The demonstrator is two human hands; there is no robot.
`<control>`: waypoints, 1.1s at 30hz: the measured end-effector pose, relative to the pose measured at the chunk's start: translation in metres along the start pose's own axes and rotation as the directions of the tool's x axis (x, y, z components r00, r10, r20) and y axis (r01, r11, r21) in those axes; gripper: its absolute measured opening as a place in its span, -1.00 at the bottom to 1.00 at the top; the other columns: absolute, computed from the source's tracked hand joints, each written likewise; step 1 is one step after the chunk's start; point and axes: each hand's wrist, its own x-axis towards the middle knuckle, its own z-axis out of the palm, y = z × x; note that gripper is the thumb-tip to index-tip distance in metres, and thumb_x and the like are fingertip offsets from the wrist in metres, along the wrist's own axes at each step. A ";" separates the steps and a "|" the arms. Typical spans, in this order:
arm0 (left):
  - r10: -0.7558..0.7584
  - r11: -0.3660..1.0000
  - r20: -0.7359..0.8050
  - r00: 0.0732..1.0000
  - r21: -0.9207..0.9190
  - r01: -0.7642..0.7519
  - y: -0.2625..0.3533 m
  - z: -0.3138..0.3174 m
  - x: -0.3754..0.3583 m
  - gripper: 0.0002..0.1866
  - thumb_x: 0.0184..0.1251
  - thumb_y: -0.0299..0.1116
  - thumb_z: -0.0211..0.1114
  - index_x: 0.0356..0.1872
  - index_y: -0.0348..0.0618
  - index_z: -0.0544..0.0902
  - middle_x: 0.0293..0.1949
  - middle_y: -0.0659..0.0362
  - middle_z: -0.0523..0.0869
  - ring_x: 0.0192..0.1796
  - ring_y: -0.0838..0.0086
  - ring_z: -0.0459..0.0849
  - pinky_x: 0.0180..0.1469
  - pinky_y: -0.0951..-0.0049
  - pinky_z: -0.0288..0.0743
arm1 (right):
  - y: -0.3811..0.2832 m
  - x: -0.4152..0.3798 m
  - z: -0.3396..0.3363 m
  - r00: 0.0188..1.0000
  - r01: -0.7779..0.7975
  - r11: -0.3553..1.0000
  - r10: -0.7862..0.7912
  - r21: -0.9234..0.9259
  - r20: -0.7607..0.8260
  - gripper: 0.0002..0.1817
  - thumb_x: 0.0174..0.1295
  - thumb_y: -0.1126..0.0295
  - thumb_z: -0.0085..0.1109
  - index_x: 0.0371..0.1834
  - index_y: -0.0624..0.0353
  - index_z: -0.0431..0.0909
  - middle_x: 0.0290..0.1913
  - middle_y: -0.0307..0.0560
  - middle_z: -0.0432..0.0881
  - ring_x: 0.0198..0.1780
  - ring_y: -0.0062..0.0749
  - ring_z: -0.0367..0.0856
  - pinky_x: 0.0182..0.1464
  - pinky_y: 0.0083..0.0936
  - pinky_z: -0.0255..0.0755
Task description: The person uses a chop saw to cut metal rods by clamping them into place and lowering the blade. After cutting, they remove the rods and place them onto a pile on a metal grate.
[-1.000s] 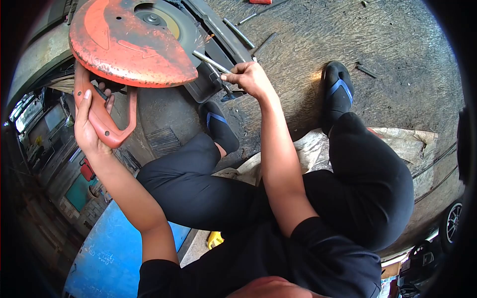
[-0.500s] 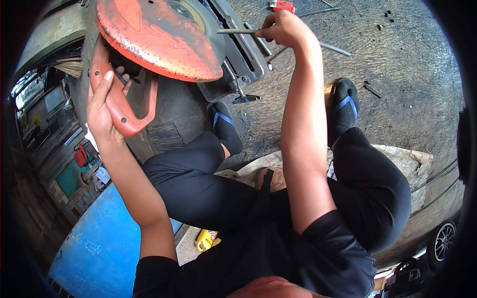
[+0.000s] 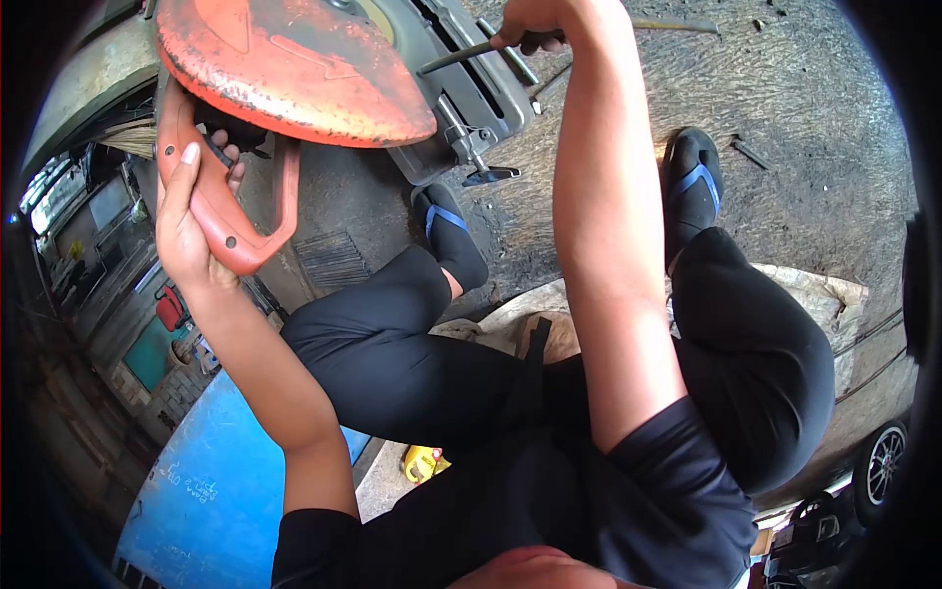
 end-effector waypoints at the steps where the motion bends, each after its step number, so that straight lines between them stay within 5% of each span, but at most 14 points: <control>1: 0.002 1.000 -0.003 1.000 -0.005 -0.002 0.000 0.001 0.000 -0.43 0.40 -0.33 0.18 0.35 -0.36 0.27 0.01 0.02 0.58 -0.01 0.35 0.59 0.07 0.34 0.45 | -0.003 -0.010 -0.003 0.999 -0.010 1.000 0.011 0.019 -0.044 -0.56 0.24 -0.05 0.17 -0.10 0.06 0.73 -0.07 -0.19 0.74 -0.23 -0.34 0.69 -0.19 -0.33 0.53; 5: -0.007 1.000 0.007 1.000 0.008 0.006 0.000 -0.001 0.001 -0.44 0.41 -0.27 0.17 0.35 -0.28 0.28 0.08 0.05 0.56 0.06 0.35 0.56 0.13 0.27 0.42 | 0.004 0.009 -0.006 0.995 -0.095 0.950 0.086 0.296 0.045 -0.55 0.15 -0.04 0.30 -0.04 0.02 0.72 -0.02 -0.20 0.73 -0.05 -0.38 0.69 -0.01 -0.31 0.52; 7: -0.015 1.000 0.009 1.000 -0.014 0.015 0.000 -0.003 0.001 -0.47 0.41 -0.31 0.17 0.33 -0.29 0.30 0.05 0.02 0.57 0.01 0.33 0.57 0.09 0.29 0.44 | -0.004 -0.005 -0.015 0.989 -0.140 0.951 0.124 0.277 0.076 -0.54 0.15 -0.01 0.32 0.04 -0.01 0.68 0.08 -0.19 0.67 0.06 -0.36 0.64 0.11 -0.20 0.44; 33: -0.063 0.995 0.011 0.998 -0.080 0.063 0.001 -0.005 0.002 -0.48 0.39 -0.33 0.19 0.31 -0.28 0.30 0.04 0.03 0.54 0.01 0.33 0.54 0.16 0.20 0.38 | -0.028 0.012 -0.019 0.930 -0.070 0.942 0.181 0.330 -0.321 -0.62 0.17 0.13 0.26 0.04 -0.04 0.69 0.10 -0.18 0.66 0.11 -0.35 0.63 0.09 -0.29 0.47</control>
